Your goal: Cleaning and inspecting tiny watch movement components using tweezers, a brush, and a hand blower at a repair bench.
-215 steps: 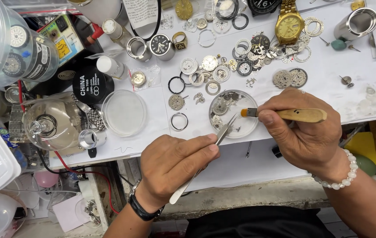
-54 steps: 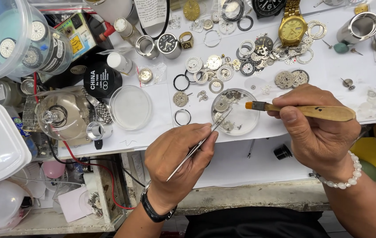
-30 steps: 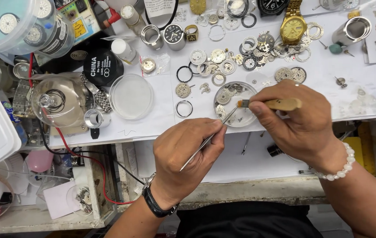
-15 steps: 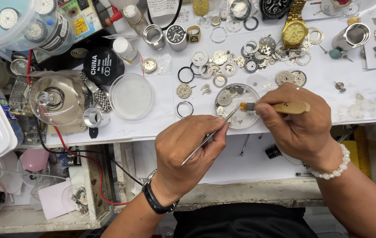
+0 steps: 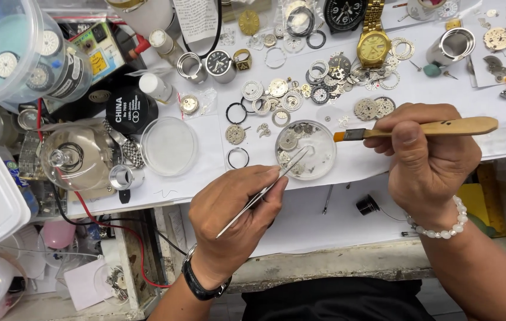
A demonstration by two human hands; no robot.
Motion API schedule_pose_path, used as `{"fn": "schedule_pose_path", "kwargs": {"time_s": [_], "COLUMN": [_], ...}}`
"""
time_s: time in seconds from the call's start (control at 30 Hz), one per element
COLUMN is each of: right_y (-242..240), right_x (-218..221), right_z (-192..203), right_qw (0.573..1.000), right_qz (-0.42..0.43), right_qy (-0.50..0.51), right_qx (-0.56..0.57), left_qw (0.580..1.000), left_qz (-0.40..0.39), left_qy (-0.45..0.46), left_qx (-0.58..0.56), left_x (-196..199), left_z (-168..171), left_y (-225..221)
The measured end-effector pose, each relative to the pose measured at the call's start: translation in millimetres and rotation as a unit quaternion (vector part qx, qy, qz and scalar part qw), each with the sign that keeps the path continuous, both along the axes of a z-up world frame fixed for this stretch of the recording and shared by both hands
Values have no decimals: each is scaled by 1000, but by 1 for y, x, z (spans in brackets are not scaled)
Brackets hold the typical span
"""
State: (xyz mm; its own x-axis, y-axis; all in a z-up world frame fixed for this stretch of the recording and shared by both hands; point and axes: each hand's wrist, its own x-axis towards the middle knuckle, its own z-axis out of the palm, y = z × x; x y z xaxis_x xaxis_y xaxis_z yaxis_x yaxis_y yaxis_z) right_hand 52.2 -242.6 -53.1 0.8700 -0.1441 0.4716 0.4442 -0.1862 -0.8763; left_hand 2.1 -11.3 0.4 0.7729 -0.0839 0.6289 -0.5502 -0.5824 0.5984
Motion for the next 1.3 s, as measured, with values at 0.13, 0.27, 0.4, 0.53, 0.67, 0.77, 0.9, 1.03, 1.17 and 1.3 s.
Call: {"fn": "schedule_pose_path", "kwargs": {"time_s": [0.13, 0.27, 0.4, 0.53, 0.67, 0.77, 0.9, 1.03, 1.17, 1.3], "right_y": [0, 0, 1, 2, 2, 3, 5, 9, 14, 15], "right_x": [-3, -3, 1, 7, 5, 5, 5, 8, 12, 13], "right_z": [0, 2, 2, 5, 6, 7, 8, 16, 21, 23], "right_qw": [1000, 1000, 996, 988, 985, 985, 985, 982, 961, 953], "right_qz": [16, 25, 62, 124, 127, 123, 127, 137, 161, 180], "right_qy": [1, -1, -46, -62, -62, -57, -53, -62, -105, -124], "right_qx": [7, -16, -48, -68, -102, -107, -102, -117, -201, -210], "left_qw": [1000, 998, 997, 997, 997, 997, 997, 996, 997, 997], "left_qz": [5, 50, 58, 45, 42, 43, 43, 39, 32, 27], "left_qy": [8, 15, 20, 15, 12, 14, 23, 23, 19, 4], "left_qx": [-9, -42, -53, -62, -62, -62, -65, -73, -73, -71], "left_x": [-3, -8, -9, -6, -6, -7, -7, -6, -7, -7], "left_z": [-10, -27, -37, -36, -37, -38, -36, -35, -36, -39], "left_y": [1, 0, -1, -1, -1, 0, 0, 1, 1, 2]}}
